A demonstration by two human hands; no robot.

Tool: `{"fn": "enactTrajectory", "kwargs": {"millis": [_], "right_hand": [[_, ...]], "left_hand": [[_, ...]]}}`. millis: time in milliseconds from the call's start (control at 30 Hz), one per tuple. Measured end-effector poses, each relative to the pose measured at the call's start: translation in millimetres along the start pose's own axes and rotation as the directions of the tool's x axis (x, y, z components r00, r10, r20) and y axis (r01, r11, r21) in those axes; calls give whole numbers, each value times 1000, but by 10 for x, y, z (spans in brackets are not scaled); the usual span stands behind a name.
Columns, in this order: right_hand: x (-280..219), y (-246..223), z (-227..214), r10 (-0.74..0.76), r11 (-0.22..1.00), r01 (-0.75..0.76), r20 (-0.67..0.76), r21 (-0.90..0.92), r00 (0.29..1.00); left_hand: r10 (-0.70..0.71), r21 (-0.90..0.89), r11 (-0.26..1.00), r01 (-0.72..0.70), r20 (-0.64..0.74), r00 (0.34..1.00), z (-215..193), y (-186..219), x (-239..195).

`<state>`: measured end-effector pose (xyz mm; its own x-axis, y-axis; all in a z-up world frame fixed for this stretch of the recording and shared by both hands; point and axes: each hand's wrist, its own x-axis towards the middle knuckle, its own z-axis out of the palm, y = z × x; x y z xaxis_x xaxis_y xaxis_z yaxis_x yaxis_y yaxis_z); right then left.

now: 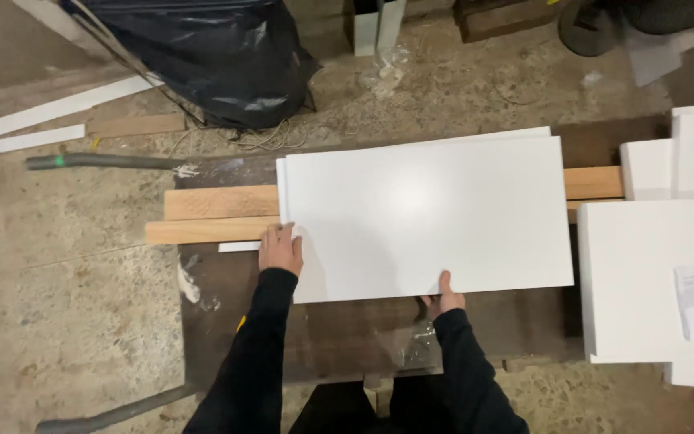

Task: Measure wooden and melamine boards using a tape measure and refer to a spec sheet.

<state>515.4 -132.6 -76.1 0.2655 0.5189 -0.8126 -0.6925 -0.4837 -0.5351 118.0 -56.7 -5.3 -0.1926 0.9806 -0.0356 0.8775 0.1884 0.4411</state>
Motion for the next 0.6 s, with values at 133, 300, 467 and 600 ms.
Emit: {"fn": "enactTrajectory", "kwargs": {"millis": [133, 300, 467, 600], "right_hand": [[-268, 181, -158, -3, 999, 2, -19, -45, 1000], [-552, 457, -624, 152, 988, -153, -118, 1, 981], [-752, 490, -553, 215, 970, -200, -106, 139, 971], [-600, 647, -598, 267, 949, -227, -181, 218, 946]], "left_hand": [[342, -14, 939, -344, -58, 938, 42, 935, 949], [549, 148, 824, -546, 24, 835, 739, 1692, 1502], [311, 74, 912, -403, 515, 799, 919, 2175, 1375], [289, 81, 923, -375, 498, 818, 903, 2292, 1083]]}}
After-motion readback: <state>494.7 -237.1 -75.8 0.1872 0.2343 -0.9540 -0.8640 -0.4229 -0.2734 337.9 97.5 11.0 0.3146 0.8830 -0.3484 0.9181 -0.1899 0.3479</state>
